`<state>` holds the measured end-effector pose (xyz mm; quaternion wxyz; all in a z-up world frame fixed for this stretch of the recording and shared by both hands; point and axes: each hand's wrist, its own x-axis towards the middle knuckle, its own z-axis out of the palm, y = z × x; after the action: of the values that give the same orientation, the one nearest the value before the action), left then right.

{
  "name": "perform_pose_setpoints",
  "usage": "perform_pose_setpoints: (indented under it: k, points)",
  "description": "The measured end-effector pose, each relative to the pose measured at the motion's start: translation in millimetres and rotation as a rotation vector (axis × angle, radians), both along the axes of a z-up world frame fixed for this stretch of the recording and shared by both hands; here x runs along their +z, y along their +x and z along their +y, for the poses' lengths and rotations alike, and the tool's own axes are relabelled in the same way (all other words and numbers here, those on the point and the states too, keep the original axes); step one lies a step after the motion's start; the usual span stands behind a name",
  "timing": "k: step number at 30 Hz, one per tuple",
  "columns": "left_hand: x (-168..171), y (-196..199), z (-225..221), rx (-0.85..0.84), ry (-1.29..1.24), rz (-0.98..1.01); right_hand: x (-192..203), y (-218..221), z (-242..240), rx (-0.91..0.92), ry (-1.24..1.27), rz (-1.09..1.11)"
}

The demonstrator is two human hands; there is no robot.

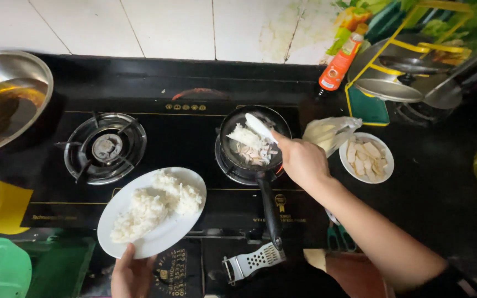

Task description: Preparing stir-fried rice by cutting ingredients into a pan with scissors, adding rice from a plate, and stirring with chopsticks.

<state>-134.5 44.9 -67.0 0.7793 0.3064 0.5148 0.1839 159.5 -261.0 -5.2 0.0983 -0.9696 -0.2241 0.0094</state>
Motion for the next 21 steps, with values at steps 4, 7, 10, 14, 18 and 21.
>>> perform_pose_setpoints:
  k: [4, 7, 10, 14, 18, 21]
  points:
    - [33, 8, -12, -0.042, 0.041, -0.039, 14, -9, 5, 0.009, 0.014, 0.001]
    - [17, 7, -8, -0.058, 0.033, -0.038, 11, -4, 7, 0.043, -0.059, 0.077]
    - [46, 12, -19, -0.049, 0.016, -0.061, 4, -5, 8, 0.05, -0.142, 0.078]
    - [36, 12, -18, -0.067, 0.038, -0.062, -2, -8, 8, 0.116, -0.226, 0.119]
    - [37, 16, -17, -0.056, 0.02, -0.042, 25, 0, 4, 0.062, -0.148, 0.024]
    - [49, 22, -20, -0.063, 0.034, -0.124, 52, -15, 8, 0.059, -0.089, 0.055]
